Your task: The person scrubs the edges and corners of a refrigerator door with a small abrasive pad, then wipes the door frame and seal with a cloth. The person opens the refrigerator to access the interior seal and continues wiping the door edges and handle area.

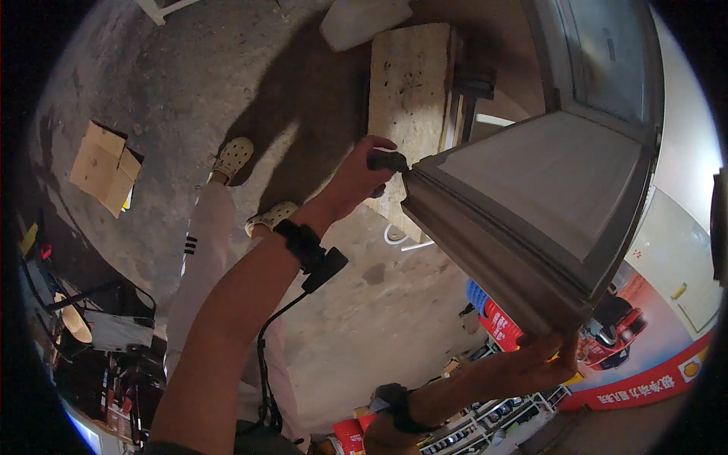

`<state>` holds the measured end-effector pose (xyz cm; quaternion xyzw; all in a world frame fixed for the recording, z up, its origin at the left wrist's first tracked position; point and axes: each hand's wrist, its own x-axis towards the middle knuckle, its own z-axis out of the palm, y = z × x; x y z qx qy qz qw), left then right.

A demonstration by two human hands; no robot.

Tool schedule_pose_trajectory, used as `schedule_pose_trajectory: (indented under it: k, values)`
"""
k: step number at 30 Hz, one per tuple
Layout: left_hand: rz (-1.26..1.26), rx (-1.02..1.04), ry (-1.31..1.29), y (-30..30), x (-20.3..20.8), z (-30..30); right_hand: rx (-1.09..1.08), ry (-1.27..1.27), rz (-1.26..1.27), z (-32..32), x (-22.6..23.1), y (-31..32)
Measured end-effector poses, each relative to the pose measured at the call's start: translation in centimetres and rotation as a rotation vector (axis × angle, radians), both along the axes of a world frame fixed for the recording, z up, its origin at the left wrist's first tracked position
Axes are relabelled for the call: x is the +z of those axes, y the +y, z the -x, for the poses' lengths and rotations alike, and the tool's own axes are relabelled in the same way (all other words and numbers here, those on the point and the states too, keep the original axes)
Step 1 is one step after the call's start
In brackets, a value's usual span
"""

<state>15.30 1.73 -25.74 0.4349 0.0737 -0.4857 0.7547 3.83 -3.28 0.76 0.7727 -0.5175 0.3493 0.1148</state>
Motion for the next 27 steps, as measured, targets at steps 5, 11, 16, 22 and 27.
schedule_pose_trajectory:
  k: [5, 11, 16, 22, 27]
  values:
    - [-0.19, -0.211, -0.108, -0.1, -0.4, -0.5, -0.003, 0.025, 0.001, 0.1, 0.0, 0.1]
    - [-0.097, -0.069, -0.033, -0.1, -0.6, -0.2, 0.037, 0.009, 0.012, -0.2, 0.0, 0.0]
    - [-0.098, -0.117, -0.352, -1.0, -0.9, -0.1, 0.035, 0.002, -0.002, -0.3, -0.1, 0.1]
    - [-0.043, -0.038, -0.516, -1.7, -0.7, -0.2, 0.051, 0.05, 0.039, 0.3, -0.2, -0.3]
    - [-0.233, -0.173, -0.959, -1.6, -0.2, -1.0, 0.056, 0.043, 0.045, 0.6, -0.3, -0.6]
